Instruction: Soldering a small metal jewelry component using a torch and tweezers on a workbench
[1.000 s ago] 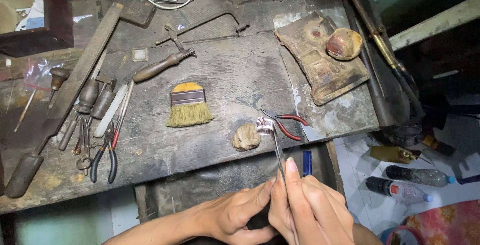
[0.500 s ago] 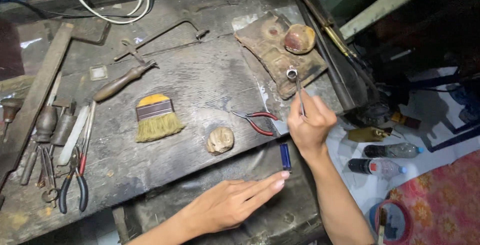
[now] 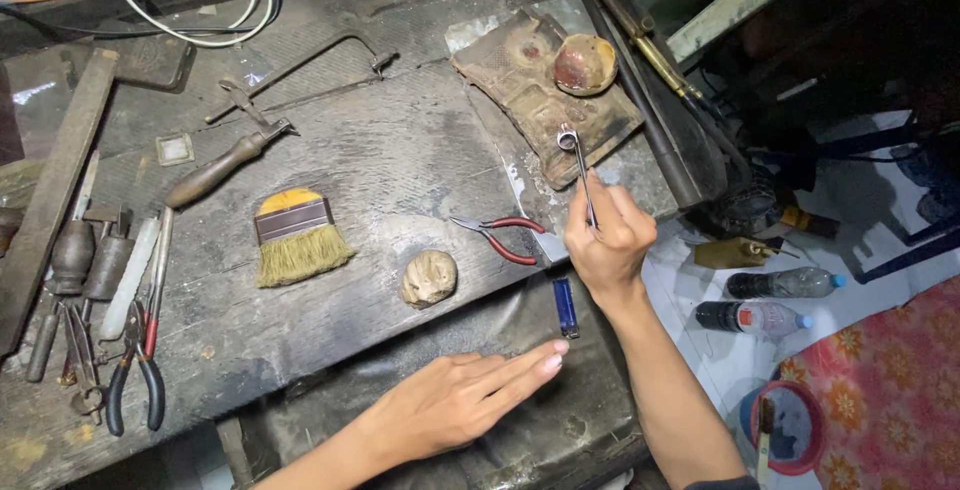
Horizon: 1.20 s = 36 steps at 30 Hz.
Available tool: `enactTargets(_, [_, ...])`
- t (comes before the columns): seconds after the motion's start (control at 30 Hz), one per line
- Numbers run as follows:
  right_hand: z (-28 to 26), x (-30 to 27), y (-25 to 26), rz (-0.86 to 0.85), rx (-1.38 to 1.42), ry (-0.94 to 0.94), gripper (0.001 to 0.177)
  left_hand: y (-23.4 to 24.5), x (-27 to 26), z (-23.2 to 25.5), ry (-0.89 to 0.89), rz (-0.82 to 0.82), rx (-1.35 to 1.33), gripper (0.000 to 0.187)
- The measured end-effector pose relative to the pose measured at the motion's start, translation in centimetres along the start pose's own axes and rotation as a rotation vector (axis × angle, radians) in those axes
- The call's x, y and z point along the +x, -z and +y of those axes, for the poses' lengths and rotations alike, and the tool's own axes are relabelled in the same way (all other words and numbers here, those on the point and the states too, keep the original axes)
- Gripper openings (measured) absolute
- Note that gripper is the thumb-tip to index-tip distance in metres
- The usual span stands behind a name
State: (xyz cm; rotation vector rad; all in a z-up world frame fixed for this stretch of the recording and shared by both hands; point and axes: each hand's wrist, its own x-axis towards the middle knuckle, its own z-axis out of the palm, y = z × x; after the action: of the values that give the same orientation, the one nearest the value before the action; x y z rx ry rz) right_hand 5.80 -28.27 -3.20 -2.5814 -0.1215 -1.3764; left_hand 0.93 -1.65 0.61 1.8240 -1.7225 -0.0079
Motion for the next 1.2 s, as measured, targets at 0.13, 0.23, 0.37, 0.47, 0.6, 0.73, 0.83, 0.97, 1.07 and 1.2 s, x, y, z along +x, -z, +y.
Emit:
enactTargets(0.13, [0.2,-0.3,-0.1,0.007,-0.033,0.011,0.009,-0.2,-0.1,0.0,0.009,-0.015,0.052,0.056])
enactTargets(0.23, [0.1,-0.4,-0.1,0.007,-0.034,-0.003,0.011,-0.5,-0.2,-0.1,0.009,-0.028,0.073,0.058])
enactTargets(0.37, [0.1,-0.4,0.0,-0.003,-0.025,-0.005,0.008,-0.5,-0.2,-0.1,0.008,-0.035,0.087,0.059])
enactTargets(0.47, [0.2,-0.6,0.0,-0.016,-0.036,-0.014,0.011,-0.5,-0.1,-0.2,0.001,-0.022,0.125,0.058])
enactTargets(0.6, [-0.1,-0.3,0.1,0.01,0.0,-0.023,0.008,-0.5,-0.1,-0.2,-0.004,-0.041,0.176,0.06])
enactTargets(0.73, [-0.9,0.1,0.6,0.022,0.027,-0.023,0.006,-0.7,0.0,-0.1,-0.006,0.016,0.202,0.058])
enactTargets(0.83, [-2.0,0.5,1.4,0.025,0.068,-0.039,0.007,-1.3,-0.3,0.0,-0.01,0.018,0.151,0.061])
enactTargets(0.97, [-4.5,2.1,3.0,0.046,0.091,0.013,0.008,-1.7,-0.5,0.1,-0.043,0.017,0.194,0.068])
enactTargets(1.07, [-6.2,2.9,4.1,0.085,0.125,0.064,0.013,-2.4,-0.8,0.0,-0.069,0.023,0.255,0.062])
enactTargets(1.2, [-8.7,3.4,5.9,0.041,0.159,0.075,0.011,-3.4,-1.2,-0.4,-0.089,-0.01,0.184,0.058])
